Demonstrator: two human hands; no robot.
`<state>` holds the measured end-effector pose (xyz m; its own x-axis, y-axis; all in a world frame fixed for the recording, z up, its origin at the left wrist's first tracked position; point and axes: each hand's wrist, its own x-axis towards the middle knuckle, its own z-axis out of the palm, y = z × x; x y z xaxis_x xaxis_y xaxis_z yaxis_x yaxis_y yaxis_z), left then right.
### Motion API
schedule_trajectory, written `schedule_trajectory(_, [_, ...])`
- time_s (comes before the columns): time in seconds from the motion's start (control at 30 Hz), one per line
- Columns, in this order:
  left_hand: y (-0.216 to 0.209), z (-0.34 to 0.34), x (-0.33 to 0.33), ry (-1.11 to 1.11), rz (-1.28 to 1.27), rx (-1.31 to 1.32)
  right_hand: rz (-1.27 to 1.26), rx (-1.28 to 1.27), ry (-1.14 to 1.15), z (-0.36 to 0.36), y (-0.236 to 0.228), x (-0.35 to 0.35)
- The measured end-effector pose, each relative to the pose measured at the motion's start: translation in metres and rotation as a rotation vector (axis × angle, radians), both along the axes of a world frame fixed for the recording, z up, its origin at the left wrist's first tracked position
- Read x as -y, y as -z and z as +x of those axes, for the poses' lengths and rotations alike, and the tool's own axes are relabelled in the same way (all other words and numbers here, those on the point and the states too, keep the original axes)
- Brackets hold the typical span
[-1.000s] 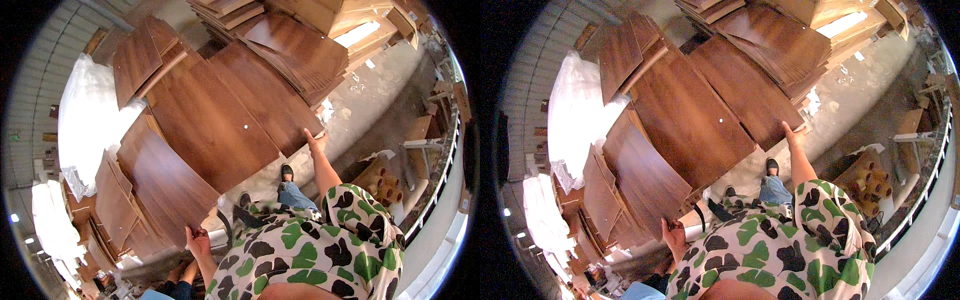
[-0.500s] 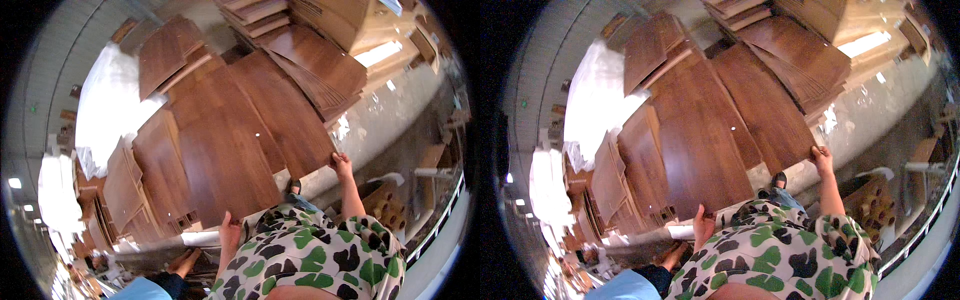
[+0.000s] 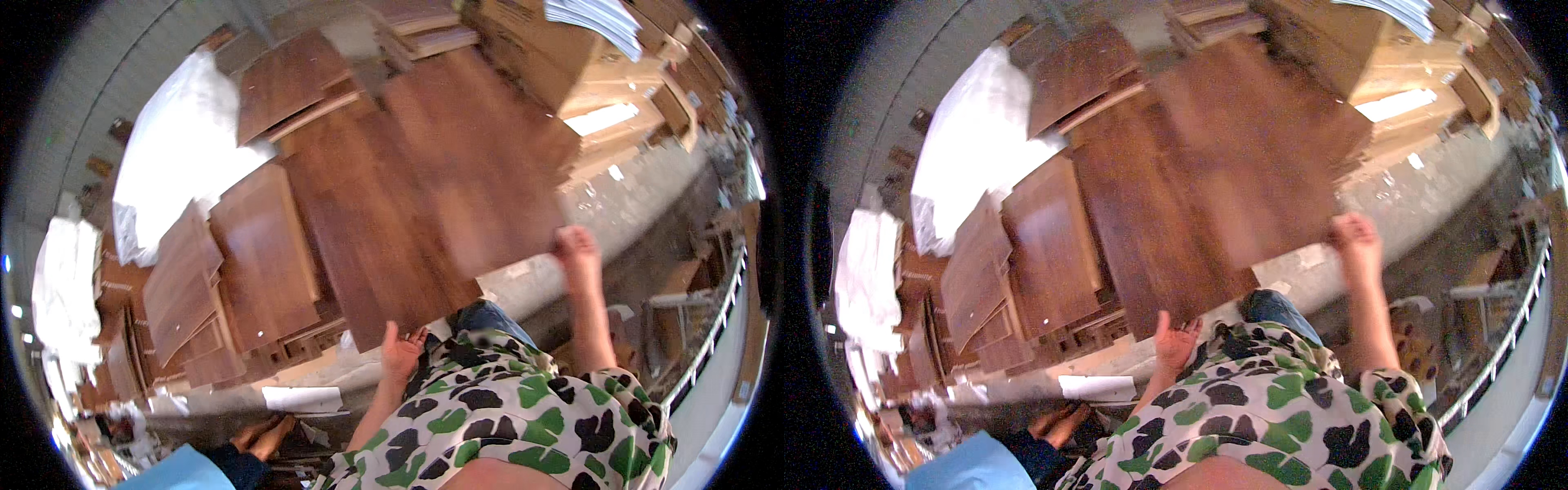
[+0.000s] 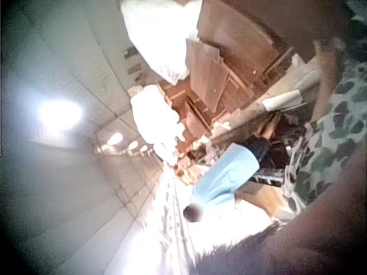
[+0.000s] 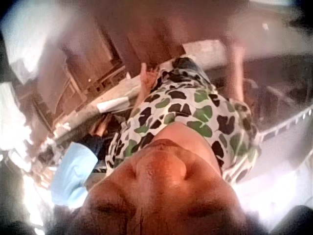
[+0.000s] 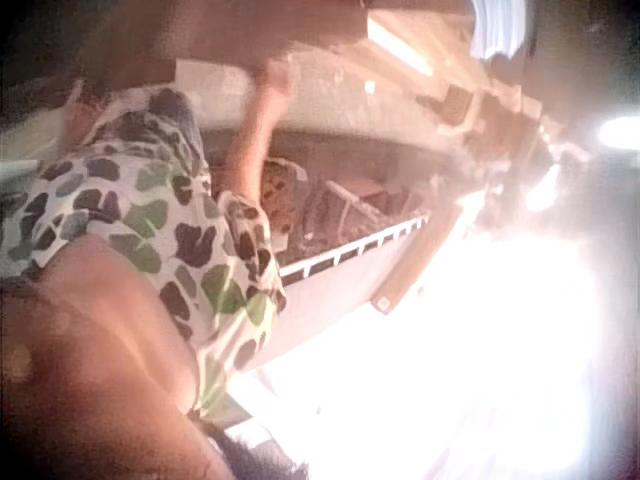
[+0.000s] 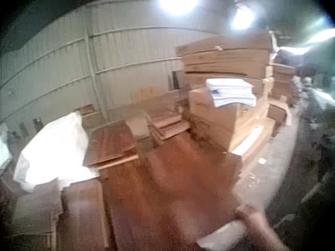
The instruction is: The person picks up large, dark brown wooden panels from a pile and stacks them onto a workbench. They also handle white foam sheets, placing them between the wooden panels for protection. Other workers are visible in the background moving boxes and materials.
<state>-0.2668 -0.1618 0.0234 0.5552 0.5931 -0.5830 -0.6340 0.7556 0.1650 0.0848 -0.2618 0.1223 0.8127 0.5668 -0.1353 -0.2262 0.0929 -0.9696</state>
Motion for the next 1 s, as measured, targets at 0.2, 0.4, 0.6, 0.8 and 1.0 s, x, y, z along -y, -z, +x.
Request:
schedule_trajectory(0.2, [-0.007, 0.029, -0.001, 0.028, 0.266, -0.061, -0.35, -0.313, -0.453, -0.085, 0.042, -0.043])
schedule_trajectory(0.4, [-0.002, 0.043, 0.005, -0.027, 0.088, -0.252, -0.547, 0.624, -0.781, -0.001, 0.058, -0.058])
schedule_trajectory(0.6, [-0.006, 0.072, 0.01, -0.189, -0.024, -0.406, -0.685, 0.452, 0.159, 0.232, 0.189, -0.066])
schedule_trajectory(0.8, [-0.002, 0.079, 0.011, -0.195, -0.013, -0.409, -0.472, 0.328, 0.062, 0.267, 0.207, -0.09])
schedule_trajectory(1.0, [-0.004, 0.087, 0.013, -0.226, -0.009, -0.348, -0.216, -0.123, 0.134, 0.274, 0.176, -0.089])
